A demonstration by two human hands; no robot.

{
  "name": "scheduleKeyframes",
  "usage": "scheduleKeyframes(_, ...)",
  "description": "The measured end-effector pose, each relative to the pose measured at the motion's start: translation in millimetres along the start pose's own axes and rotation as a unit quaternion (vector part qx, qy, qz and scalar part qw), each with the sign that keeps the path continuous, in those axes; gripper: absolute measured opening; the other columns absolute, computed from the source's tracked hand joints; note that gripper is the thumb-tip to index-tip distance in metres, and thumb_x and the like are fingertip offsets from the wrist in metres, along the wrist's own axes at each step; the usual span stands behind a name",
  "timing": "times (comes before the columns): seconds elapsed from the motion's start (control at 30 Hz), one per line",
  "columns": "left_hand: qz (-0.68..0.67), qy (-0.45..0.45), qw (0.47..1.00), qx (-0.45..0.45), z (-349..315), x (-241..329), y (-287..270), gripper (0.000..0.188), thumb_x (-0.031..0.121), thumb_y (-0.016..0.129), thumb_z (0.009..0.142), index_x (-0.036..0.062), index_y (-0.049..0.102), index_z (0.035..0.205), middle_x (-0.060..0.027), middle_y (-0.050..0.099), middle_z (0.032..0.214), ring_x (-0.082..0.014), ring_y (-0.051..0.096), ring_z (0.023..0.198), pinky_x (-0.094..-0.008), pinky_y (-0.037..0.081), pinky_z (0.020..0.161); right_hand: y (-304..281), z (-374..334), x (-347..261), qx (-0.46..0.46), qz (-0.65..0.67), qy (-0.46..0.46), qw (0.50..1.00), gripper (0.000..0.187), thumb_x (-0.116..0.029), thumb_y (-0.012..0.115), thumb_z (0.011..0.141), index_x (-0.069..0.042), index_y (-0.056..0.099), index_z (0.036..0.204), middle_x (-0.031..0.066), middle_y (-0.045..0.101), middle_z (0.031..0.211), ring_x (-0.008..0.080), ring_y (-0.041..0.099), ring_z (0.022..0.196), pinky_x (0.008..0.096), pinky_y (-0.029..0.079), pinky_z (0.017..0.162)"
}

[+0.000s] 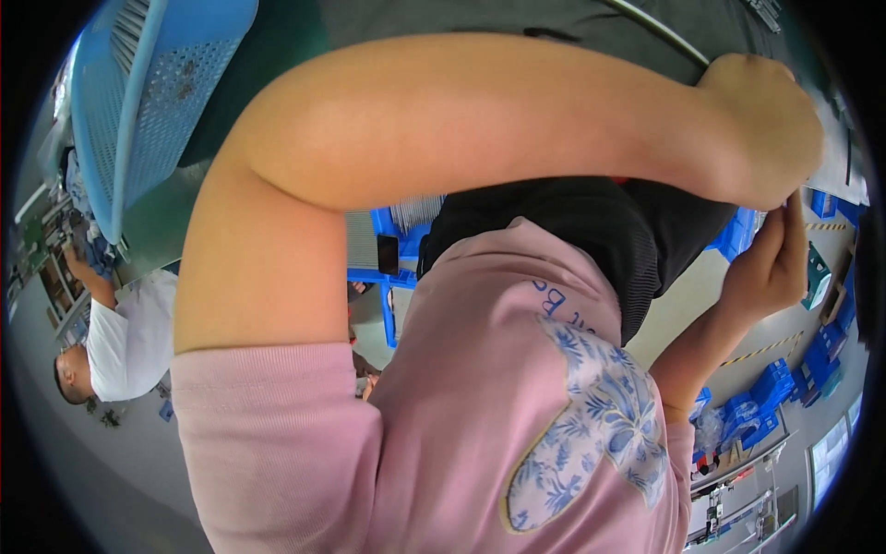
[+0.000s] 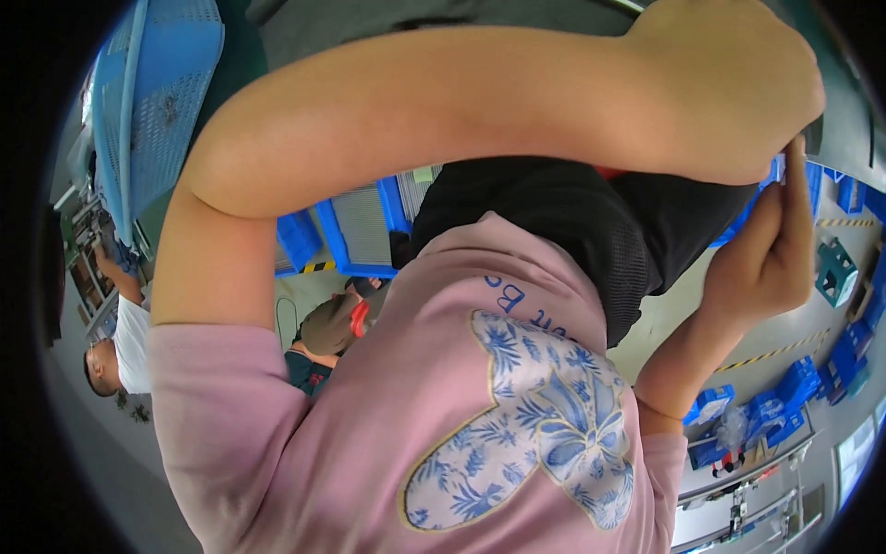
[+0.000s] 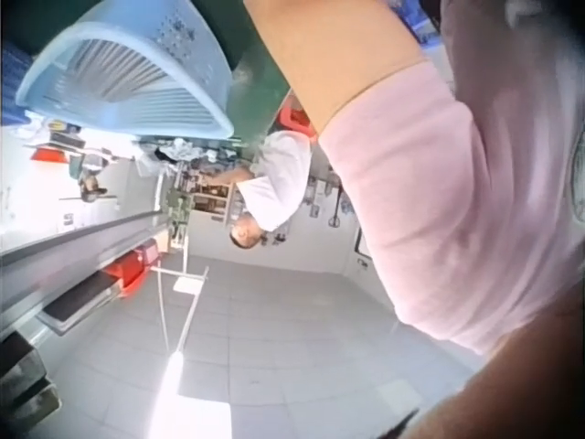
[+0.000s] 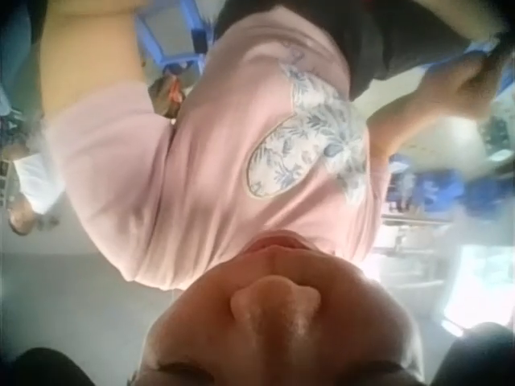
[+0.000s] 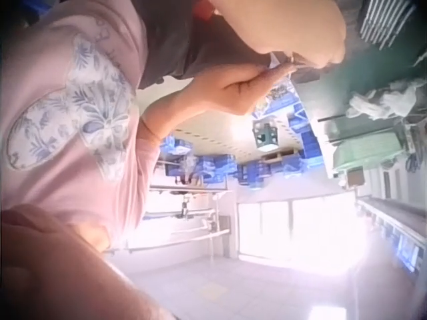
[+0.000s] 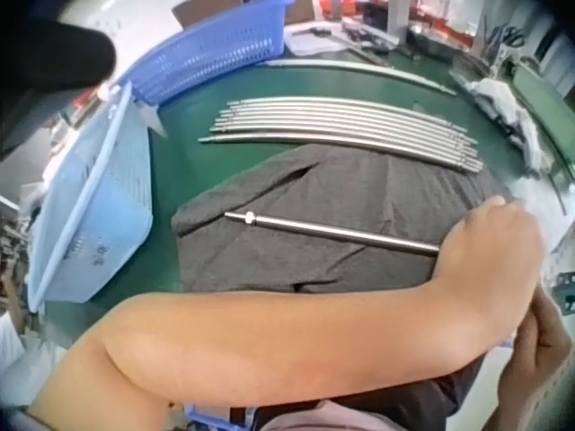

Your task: Filing the ends of metal rods at a manufacturing workbench.

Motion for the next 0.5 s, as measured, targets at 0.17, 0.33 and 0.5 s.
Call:
scheduleKeyframes(0.17,-0.032,0.029,0.996,0.083,-10,-1,-2,0.015,0.017,0.068,0.071,0.0081,0.074,0.081,-0.0088,0.067,0.092,-0.0281,0.063,0.095,-0.0387,0.055,0.076,-1,-40,0,0.034,0.063,-0.085,0.994,0.039,0.009,0.049,0.089,0.000,0.062,0.124,0.0137,0.068,0.117,0.0110,0.066,0.086,0.0271,0.051,0.073)
scheduleKeyframes(0.33,-0.079,0.042,0.987,0.132,-36,-19,-20,0.010,0.001,0.065,0.071,0.0015,0.055,0.069,-0.0104,0.052,0.074,-0.0319,0.054,0.073,-0.0417,0.043,0.063,19,-47,-19,0.035,0.026,-0.102,0.994,0.044,0.008,0.056,0.078,0.000,0.065,0.121,0.0188,0.065,0.078,0.0247,0.060,0.055,0.0301,0.048,0.055)
scheduleKeyframes(0.5,-0.091,0.063,0.988,0.110,-37,-12,-26,0.013,-0.003,0.068,0.070,0.0008,0.055,0.069,-0.0085,0.053,0.075,-0.0289,0.053,0.070,-0.0386,0.042,0.062,22,-37,-29,0.051,0.036,-0.104,0.993,0.053,0.007,0.059,0.069,0.000,0.063,0.122,0.0078,0.050,0.054,0.0213,0.050,0.042,0.0321,0.041,0.045)
Point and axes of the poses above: each hand's wrist, its own z-axis towards the middle knuckle, its own y-axis out of the palm, x = y × z, the point moved 10 cm from there along z, towards the middle knuckle
